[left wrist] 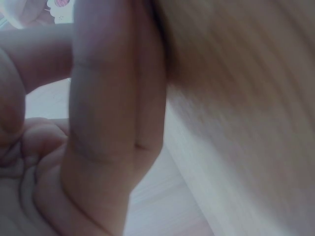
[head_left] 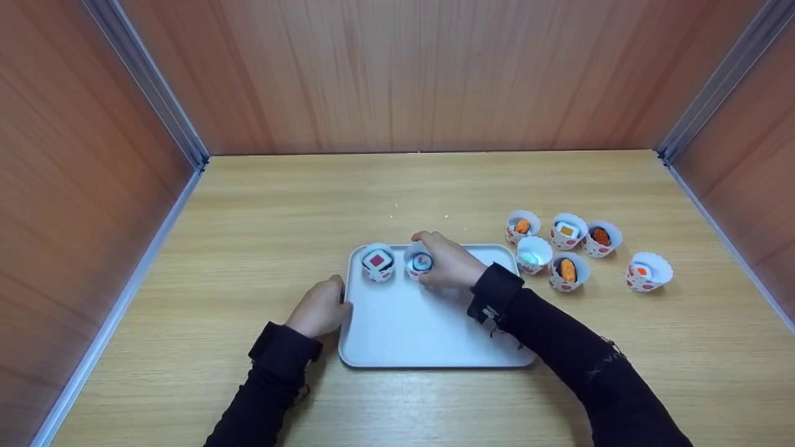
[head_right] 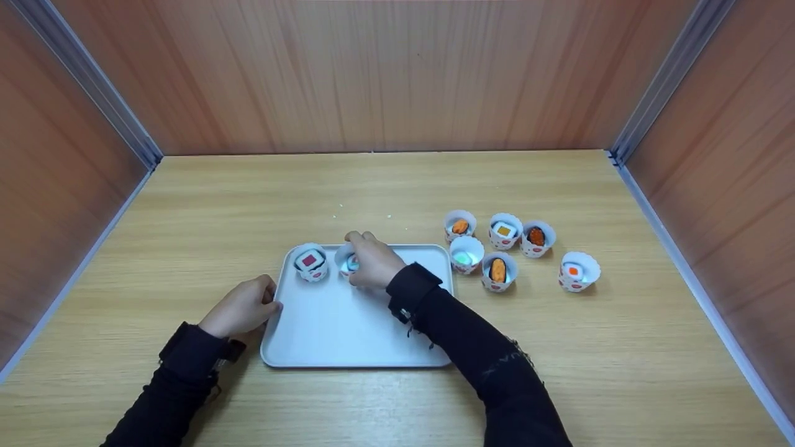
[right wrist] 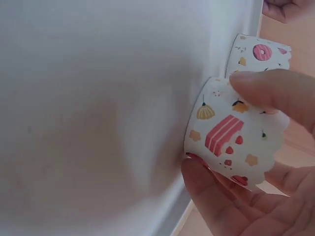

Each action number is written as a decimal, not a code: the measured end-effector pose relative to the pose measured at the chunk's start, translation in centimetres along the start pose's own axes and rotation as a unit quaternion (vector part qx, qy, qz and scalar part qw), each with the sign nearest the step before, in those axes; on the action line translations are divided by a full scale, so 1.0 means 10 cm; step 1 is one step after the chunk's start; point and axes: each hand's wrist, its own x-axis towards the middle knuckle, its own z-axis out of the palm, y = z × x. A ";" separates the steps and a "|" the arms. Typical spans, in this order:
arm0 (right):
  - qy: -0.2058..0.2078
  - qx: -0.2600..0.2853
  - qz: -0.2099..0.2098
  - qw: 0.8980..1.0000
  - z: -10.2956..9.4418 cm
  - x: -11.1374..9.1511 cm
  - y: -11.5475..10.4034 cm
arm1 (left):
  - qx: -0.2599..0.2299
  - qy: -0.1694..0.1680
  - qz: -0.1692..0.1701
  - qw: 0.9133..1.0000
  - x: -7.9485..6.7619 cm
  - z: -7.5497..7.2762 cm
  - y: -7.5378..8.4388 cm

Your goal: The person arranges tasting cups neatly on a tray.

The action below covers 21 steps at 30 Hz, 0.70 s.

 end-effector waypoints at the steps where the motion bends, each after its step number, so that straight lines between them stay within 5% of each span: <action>1: -0.003 0.008 0.002 1.000 -0.01 -0.01 0.00 | 0.001 -0.001 -0.001 1.000 0.00 0.00 0.00; 11: 0.044 0.060 -0.031 0.997 -0.37 -0.31 0.15 | 0.002 0.012 0.011 1.000 0.00 0.00 -0.01; 21: 0.132 0.008 -0.029 0.991 -0.89 -0.82 0.60 | -0.006 0.005 0.001 1.000 0.01 0.00 -0.02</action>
